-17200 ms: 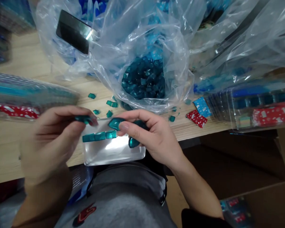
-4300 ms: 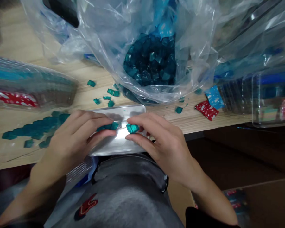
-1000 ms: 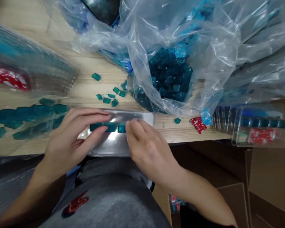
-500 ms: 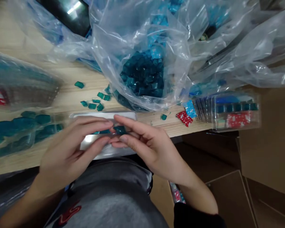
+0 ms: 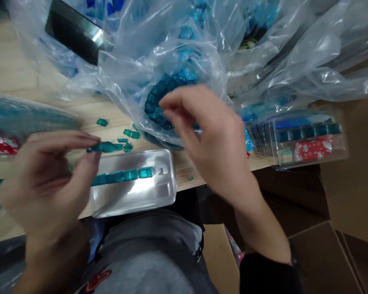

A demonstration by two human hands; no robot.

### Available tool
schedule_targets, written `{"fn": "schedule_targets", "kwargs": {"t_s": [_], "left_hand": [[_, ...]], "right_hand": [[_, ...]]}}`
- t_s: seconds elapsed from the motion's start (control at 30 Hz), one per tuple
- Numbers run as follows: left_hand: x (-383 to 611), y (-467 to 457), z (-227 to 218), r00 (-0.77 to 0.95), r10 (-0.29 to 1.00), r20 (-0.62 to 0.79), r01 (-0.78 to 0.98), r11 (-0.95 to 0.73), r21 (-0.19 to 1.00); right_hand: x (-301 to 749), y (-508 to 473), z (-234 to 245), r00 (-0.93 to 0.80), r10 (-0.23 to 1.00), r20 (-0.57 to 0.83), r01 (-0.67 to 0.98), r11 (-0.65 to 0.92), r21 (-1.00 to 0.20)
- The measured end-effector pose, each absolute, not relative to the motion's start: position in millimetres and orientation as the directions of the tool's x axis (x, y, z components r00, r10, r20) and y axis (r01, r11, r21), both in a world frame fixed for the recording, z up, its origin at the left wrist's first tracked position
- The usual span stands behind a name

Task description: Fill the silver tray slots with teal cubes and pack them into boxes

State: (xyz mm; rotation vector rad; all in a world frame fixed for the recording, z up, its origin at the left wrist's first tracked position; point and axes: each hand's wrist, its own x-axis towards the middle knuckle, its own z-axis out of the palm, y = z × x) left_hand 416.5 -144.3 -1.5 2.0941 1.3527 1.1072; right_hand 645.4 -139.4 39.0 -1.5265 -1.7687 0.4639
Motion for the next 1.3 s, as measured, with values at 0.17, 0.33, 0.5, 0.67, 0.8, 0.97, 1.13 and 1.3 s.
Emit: {"fn": "schedule_targets", "kwargs": {"t_s": [0.17,0.33,0.5,0.67,0.8,0.97,1.13,1.3], "left_hand": [[396,-124,-13,0.22,0.881,0.42,0.749,-0.428,0.506],[392,-130,-12,0.221,0.895,0.388,0.734,-0.414,0.538],[392,-130,-7,0.25,0.885,0.394,0.698,-0.446,0.56],[400,-131,-3,0.303,0.868,0.395,0.649,-0.491,0.581],[399,-137,-2,0.336,0.867,0.368,0.651,-0.496,0.574],[394,-141,-6,0.353,0.869,0.347,0.668,-0.494,0.557],[395,-146,-4,0.385,0.858,0.34,0.648,-0.513,0.563],[406,-162,6,0.468,0.815,0.341,0.561,-0.572,0.598]], "right_hand": [[644,-61,12,-0.326,0.933,-0.154,0.894,0.251,-0.37],[630,-49,4,-0.329,0.898,-0.292,0.929,0.251,-0.273],[640,-73,21,-0.239,0.969,-0.061,0.879,0.189,-0.438],[647,-89,30,-0.233,0.959,-0.159,0.836,0.114,-0.537],[658,-97,36,-0.363,0.89,-0.275,0.857,0.203,-0.473],[669,-103,24,-0.301,0.944,-0.138,0.887,0.223,-0.404],[662,-117,13,-0.127,0.972,0.199,0.695,0.23,-0.681],[646,-155,28,-0.022,0.988,0.153,0.033,0.154,-0.988]]}}
